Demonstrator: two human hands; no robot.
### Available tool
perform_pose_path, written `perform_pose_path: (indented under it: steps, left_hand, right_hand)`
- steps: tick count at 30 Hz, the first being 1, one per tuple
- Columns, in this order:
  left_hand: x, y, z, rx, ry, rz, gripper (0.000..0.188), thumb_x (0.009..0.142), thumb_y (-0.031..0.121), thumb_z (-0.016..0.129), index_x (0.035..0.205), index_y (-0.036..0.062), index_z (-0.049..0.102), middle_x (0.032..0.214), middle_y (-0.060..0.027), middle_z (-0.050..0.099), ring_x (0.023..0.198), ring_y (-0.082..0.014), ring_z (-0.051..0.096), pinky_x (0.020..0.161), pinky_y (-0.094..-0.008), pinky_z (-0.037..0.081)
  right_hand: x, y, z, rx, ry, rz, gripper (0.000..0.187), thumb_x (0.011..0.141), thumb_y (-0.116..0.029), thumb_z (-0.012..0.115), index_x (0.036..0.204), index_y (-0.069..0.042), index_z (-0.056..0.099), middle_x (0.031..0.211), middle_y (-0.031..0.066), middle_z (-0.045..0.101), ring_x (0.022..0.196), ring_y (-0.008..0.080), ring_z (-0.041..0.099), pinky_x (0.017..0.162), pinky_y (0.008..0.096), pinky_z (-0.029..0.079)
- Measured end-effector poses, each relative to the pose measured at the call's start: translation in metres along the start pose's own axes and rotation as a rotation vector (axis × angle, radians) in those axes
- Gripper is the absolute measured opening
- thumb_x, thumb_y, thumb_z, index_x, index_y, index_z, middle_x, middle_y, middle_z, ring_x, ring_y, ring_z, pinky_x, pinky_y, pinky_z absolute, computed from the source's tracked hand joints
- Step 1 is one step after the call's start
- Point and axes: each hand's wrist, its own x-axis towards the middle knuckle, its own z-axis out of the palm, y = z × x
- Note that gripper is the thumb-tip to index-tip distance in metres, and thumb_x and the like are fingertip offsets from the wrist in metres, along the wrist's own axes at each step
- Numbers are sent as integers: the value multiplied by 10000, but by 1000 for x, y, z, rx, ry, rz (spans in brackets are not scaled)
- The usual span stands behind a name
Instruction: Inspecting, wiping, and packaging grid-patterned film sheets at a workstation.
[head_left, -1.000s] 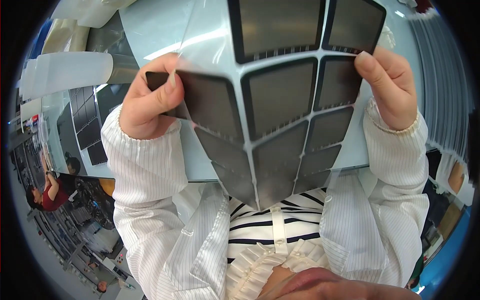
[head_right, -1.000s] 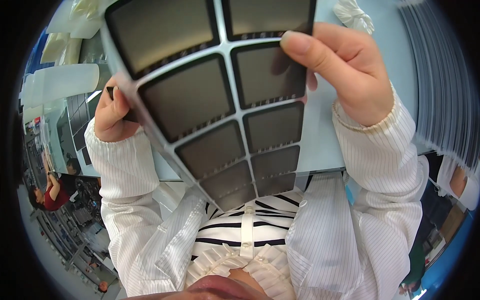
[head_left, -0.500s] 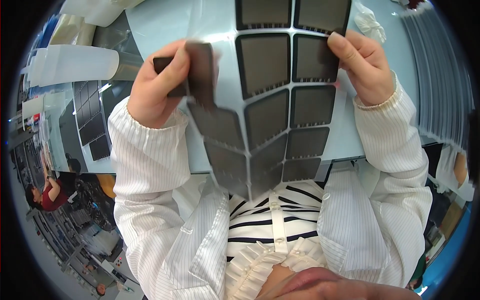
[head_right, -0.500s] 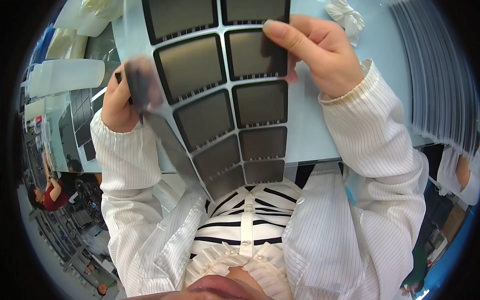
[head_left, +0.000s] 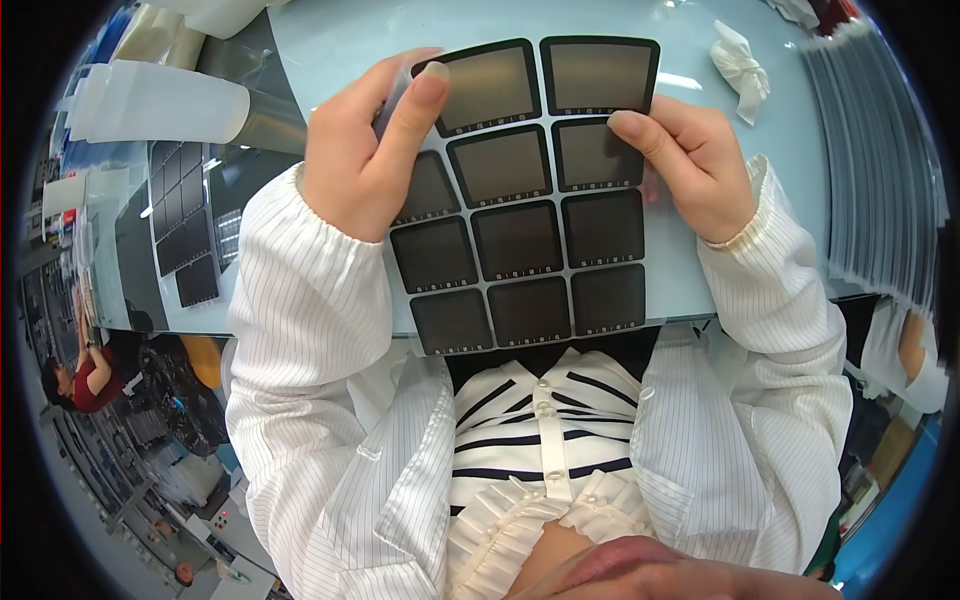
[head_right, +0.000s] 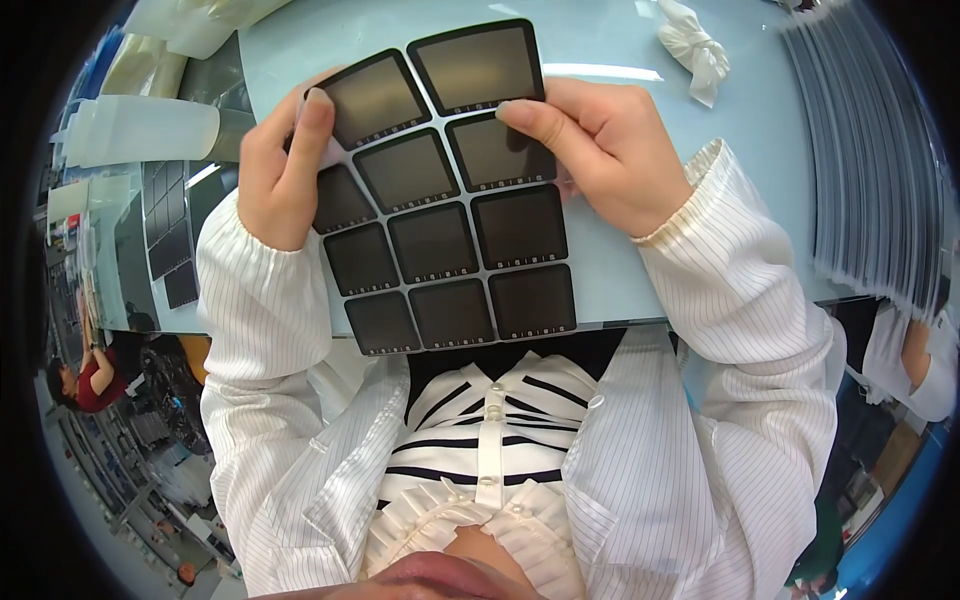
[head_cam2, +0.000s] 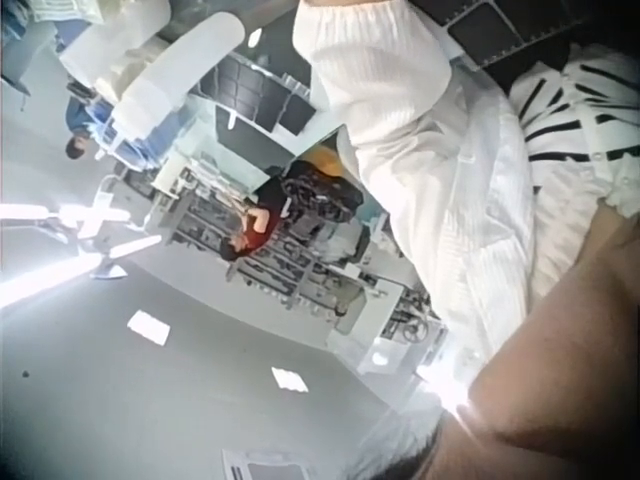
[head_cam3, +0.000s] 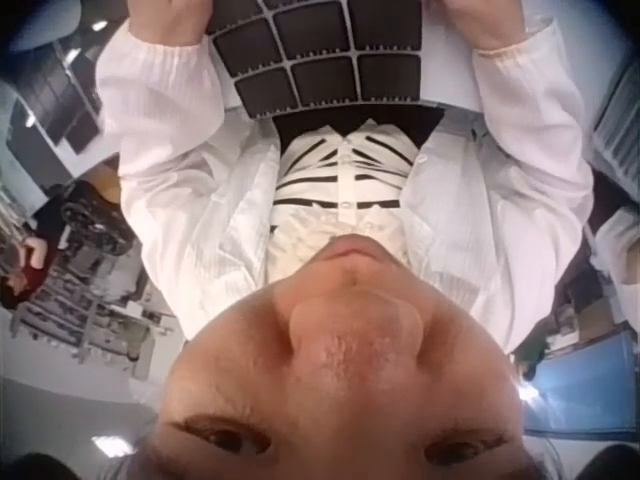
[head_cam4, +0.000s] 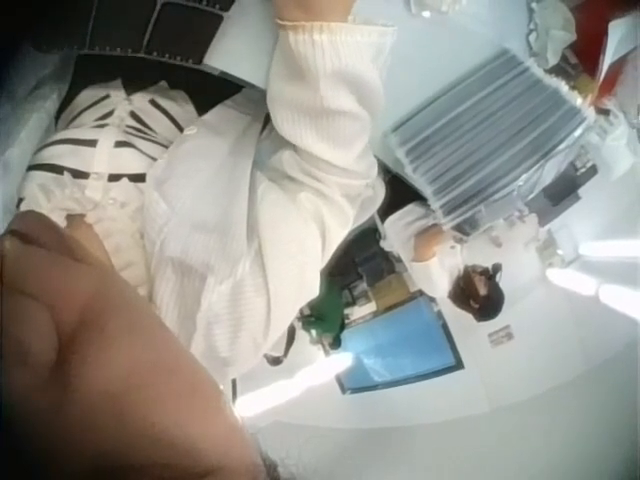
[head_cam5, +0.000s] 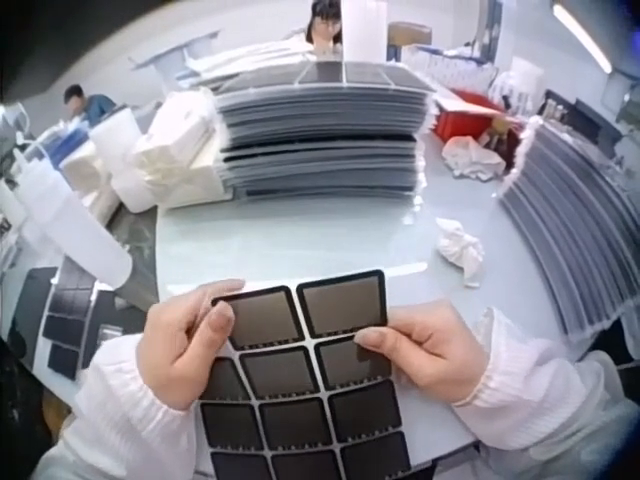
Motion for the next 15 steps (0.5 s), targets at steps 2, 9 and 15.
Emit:
perform_pose_path:
  steps: [2, 9, 15]
  left_hand:
    - [3, -4, -4, 379, 141, 179, 432, 909, 368, 566, 1042, -39, 616, 650, -55, 536, 603, -124, 487, 589, -251, 413]
    - [1, 2, -12, 514, 346, 168, 377, 826, 285, 686, 1042, -19, 629, 669, -19, 551, 523, -97, 426, 487, -226, 358]
    - [-11, 16, 1, 585, 205, 59, 474, 781, 271, 726, 1130, -17, 587, 739, -75, 621, 528, -132, 505, 505, -250, 419]
  right_hand:
    - [0, -1, 1, -10, 1, 23, 261, 954, -195, 499, 875, 25, 613, 678, 18, 585, 512, 70, 518, 461, 189, 396]
    - [-6, -12, -4, 194, 226, -9, 275, 926, -229, 553, 815, 11, 630, 655, 28, 601, 479, 80, 504, 418, 204, 372]
    - [-9, -17, 3, 234, 341, -42, 275, 924, -208, 562, 757, 5, 604, 618, 4, 553, 488, 66, 472, 427, 212, 354]
